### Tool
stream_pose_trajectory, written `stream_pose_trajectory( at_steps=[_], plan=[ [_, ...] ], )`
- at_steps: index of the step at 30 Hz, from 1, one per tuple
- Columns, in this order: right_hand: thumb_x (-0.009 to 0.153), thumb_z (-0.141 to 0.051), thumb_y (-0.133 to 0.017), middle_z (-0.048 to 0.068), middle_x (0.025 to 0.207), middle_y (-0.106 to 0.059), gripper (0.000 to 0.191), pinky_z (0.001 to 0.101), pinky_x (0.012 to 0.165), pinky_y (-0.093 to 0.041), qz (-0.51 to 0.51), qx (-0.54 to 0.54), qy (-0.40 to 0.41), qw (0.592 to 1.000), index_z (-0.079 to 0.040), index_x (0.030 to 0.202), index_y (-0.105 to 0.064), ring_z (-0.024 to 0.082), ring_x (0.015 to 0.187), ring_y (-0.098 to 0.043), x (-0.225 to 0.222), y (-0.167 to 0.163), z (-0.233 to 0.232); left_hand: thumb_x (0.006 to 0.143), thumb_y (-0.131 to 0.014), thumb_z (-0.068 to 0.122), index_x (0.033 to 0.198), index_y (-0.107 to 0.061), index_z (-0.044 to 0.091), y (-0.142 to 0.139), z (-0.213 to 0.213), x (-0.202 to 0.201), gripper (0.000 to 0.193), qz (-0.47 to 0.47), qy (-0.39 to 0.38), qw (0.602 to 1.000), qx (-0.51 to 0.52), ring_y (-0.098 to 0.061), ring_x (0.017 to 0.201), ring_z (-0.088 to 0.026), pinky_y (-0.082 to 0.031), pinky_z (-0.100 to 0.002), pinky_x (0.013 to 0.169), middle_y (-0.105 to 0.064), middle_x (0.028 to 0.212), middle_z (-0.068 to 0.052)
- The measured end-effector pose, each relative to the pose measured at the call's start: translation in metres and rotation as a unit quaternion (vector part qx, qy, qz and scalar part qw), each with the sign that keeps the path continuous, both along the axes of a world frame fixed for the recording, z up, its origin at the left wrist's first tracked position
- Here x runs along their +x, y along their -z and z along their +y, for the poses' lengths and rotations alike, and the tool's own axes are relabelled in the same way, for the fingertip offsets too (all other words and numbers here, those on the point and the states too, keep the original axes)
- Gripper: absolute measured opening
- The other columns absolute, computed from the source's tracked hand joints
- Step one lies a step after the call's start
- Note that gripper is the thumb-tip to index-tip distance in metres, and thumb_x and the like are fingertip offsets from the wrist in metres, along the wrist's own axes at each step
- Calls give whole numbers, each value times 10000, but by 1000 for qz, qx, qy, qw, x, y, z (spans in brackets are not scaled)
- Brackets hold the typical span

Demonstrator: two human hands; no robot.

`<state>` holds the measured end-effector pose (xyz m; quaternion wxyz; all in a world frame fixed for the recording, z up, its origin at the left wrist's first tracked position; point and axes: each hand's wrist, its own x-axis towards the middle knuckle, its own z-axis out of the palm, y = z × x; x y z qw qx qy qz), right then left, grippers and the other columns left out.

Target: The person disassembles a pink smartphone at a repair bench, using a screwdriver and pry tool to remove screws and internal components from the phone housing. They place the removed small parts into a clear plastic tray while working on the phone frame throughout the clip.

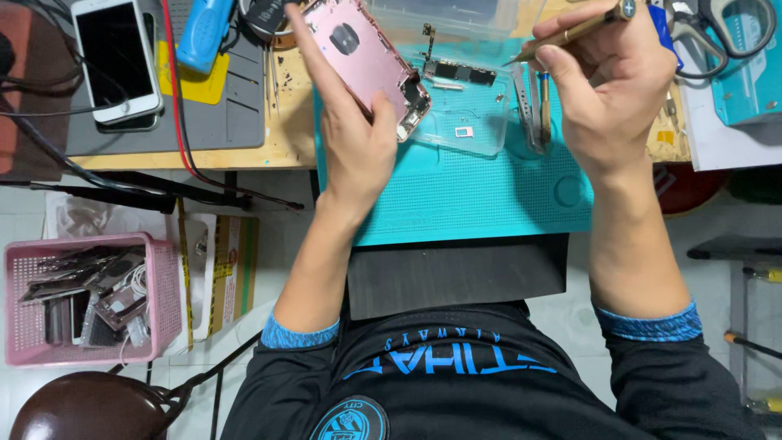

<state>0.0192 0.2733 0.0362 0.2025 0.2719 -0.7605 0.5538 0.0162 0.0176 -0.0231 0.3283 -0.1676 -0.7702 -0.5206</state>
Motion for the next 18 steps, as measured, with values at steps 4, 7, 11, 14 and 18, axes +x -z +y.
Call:
stream_pose_trajectory(
  at_steps=[4,7,11,14,18],
  plan=[
    [1110,189,-586,162,1117,-704,148,284,930,-616,-58,21,12,998,96,1208,-526,193,1039,-731,1,8,6,920,-535,-59,1613,151,49,6,-6,1,981,-208,67,957,193,-602,1115,-296,-532,-323,1018,-534,1499,-229],
    [1099,190,-585,161,1104,-711,142,282,916,-616,-69,65,16,995,101,1192,-528,191,1027,-731,2,11,9,1073,-578,-110,1625,-49,55,13,-6,-7,782,-128,181,939,265,-582,1269,-228,-484,-292,1148,-530,1492,-180],
    [1086,200,-596,173,1097,-716,143,294,914,-607,-64,115,23,991,102,1172,-537,205,1020,-732,2,14,11,1089,-574,-77,1542,-318,-41,14,-13,-7,522,-217,265,850,399,-654,1206,-224,-575,-334,1053,-620,1356,-193],
    [1085,175,-597,151,1107,-710,147,288,916,-617,-108,75,9,991,81,1175,-528,186,1025,-733,2,19,11,1085,-558,-38,1544,-325,16,9,-16,-3,517,-236,287,810,454,-687,1158,-210,-640,-368,950,-628,1363,-156],
    [1089,165,-601,151,1121,-704,150,294,926,-619,-140,52,0,989,78,1182,-521,188,1045,-728,1,23,10,1075,-580,-40,1526,-323,11,0,-17,0,521,-252,268,813,451,-722,1099,-229,-678,-406,852,-629,1328,-170]
  ],
)
